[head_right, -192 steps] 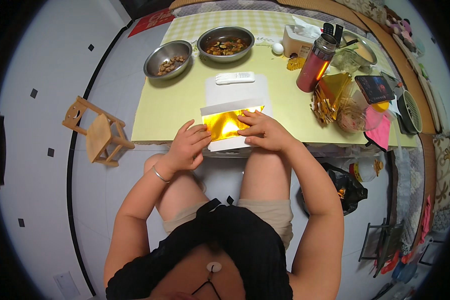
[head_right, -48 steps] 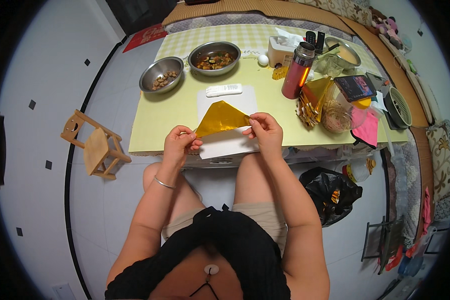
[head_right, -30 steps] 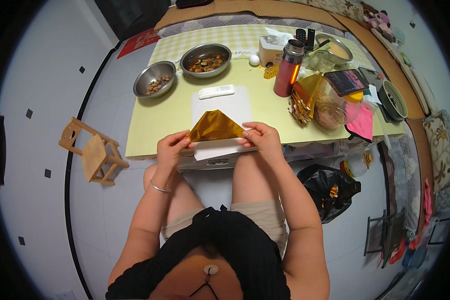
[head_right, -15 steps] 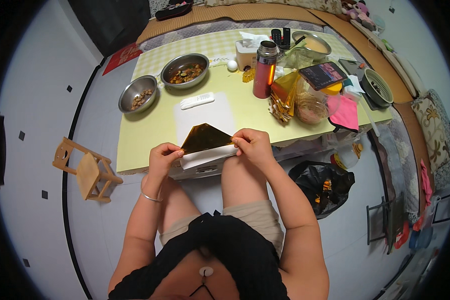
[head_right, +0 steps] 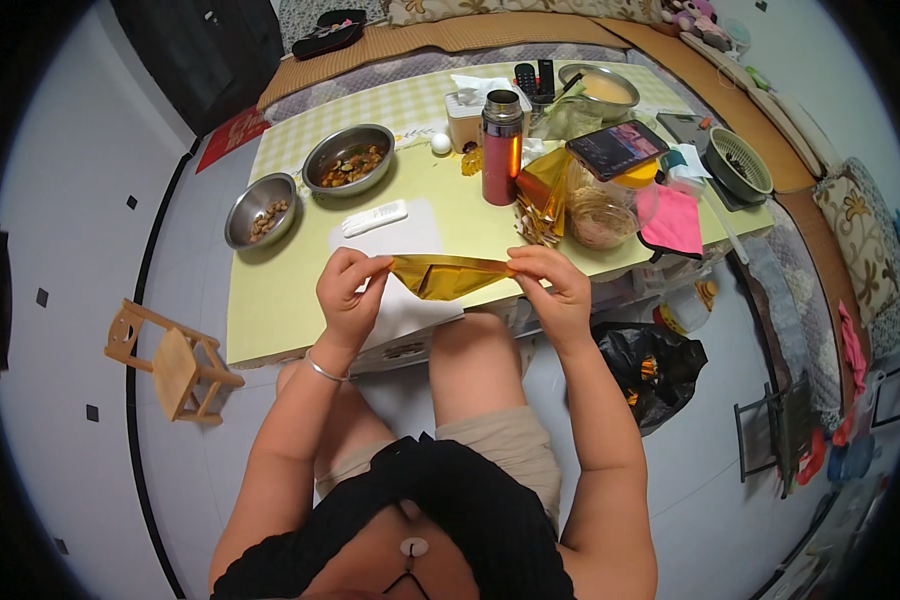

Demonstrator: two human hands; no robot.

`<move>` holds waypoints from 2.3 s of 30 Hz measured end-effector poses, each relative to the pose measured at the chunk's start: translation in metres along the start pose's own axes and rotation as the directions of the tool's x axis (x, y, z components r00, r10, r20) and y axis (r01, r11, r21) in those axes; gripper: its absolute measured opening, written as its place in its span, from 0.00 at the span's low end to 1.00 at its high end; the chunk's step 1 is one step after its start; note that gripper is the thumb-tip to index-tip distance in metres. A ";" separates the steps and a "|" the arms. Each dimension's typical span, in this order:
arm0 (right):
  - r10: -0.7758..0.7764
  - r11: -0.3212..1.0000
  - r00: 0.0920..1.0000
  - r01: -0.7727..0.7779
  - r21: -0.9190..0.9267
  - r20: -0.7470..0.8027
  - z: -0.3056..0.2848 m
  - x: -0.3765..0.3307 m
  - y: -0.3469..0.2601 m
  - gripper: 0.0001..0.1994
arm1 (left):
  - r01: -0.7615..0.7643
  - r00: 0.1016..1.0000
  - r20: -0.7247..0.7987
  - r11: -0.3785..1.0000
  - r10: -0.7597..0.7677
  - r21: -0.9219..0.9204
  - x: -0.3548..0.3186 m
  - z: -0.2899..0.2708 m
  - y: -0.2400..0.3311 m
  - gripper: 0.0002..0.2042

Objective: The person sits on the floor and folds multiple sheets of gold-colored paper into triangular shapes using a white rectangular board as a guide. They repeatedly fold the paper, press the creases, and place the finished items into a pile on the table.

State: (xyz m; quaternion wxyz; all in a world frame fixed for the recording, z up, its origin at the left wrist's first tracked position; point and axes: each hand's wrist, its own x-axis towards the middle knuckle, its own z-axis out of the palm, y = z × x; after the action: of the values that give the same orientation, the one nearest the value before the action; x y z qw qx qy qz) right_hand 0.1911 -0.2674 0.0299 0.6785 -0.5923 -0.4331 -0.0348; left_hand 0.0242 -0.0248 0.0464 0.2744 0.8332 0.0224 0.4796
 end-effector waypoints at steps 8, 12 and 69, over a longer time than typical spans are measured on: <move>0.334 0.825 0.940 -0.324 0.463 0.064 -0.020 -0.031 0.000 0.10 | 0.180 0.984 0.044 0.956 -0.174 -0.233 0.008 0.045 -0.019 0.12; 0.374 0.823 0.925 -0.299 0.483 -0.065 -0.012 -0.037 0.002 0.11 | 0.336 0.940 0.182 0.868 -0.287 -0.365 0.005 0.057 -0.022 0.24; 0.633 0.727 0.773 -0.614 0.308 0.047 0.025 -0.081 0.029 0.08 | 0.435 0.817 0.434 0.900 -0.381 -0.029 0.062 0.141 -0.027 0.14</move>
State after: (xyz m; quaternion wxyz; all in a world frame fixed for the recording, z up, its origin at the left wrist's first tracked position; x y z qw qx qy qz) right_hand 0.1431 -0.2752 -0.0449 0.7468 -0.5892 -0.1882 0.2444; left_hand 0.1779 -0.0447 0.0277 0.4214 0.8727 0.1110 0.2204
